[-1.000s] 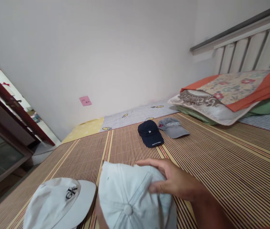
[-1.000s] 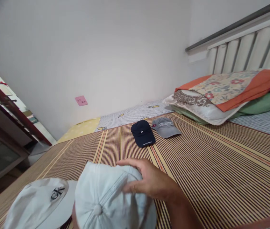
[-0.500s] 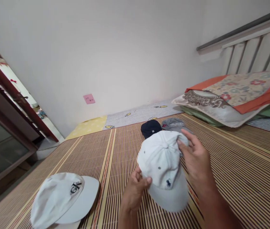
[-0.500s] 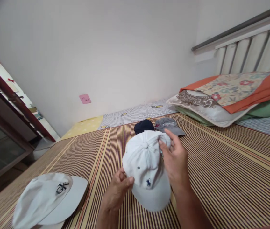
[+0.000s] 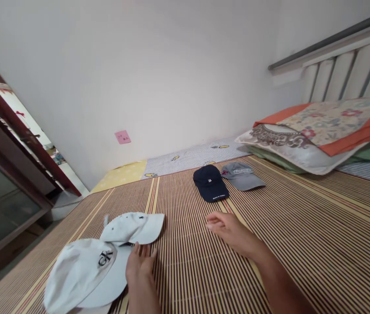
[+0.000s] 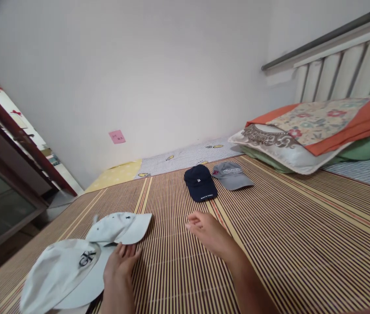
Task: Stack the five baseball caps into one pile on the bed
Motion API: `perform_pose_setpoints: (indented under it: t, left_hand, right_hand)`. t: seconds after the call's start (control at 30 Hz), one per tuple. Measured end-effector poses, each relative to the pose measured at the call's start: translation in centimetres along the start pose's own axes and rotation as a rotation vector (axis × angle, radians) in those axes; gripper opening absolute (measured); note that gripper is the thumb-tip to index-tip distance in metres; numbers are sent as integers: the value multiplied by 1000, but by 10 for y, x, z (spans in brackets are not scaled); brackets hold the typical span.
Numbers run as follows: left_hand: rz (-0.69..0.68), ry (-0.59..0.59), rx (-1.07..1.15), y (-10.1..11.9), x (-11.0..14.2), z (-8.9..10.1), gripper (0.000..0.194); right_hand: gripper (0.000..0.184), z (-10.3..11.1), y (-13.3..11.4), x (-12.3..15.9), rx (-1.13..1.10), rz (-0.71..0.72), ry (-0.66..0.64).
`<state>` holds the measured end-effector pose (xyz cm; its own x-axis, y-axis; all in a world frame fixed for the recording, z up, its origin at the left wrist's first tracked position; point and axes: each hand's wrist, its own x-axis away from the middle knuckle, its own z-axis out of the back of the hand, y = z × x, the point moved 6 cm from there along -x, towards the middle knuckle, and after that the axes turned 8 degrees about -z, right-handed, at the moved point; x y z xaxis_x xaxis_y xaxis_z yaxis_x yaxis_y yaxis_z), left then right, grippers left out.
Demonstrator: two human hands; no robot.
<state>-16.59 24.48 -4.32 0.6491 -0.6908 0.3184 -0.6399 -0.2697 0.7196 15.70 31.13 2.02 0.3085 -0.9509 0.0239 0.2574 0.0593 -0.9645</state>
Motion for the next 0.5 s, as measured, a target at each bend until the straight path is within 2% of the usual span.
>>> perform_pose_setpoints:
  t: [0.1,0.17,0.23,0.37,0.43,0.5]
  left_hand:
    - [116,74,20,-10,5,7,22]
    - [189,96,40,-21,11,4,22]
    - [242,92,94,-31,18,-3,22]
    - [230,56,199,-39,24,-17,23]
    - [201,36,209,-40,22,-19,23]
    - [172,-6,210,-43,19,-21,21]
  right_hand:
    - [19,-1,26,-16,-228,-72,34]
    - [16,3,50,-31,-467,-130,133]
    - [19,7,73,-47,-595,-167,215]
    - [13,14,106,-78,-835,-219,323]
    - [6,18,113,-94,-923,-244,351]
    - [6,21,115,-111,-983,-264,365]
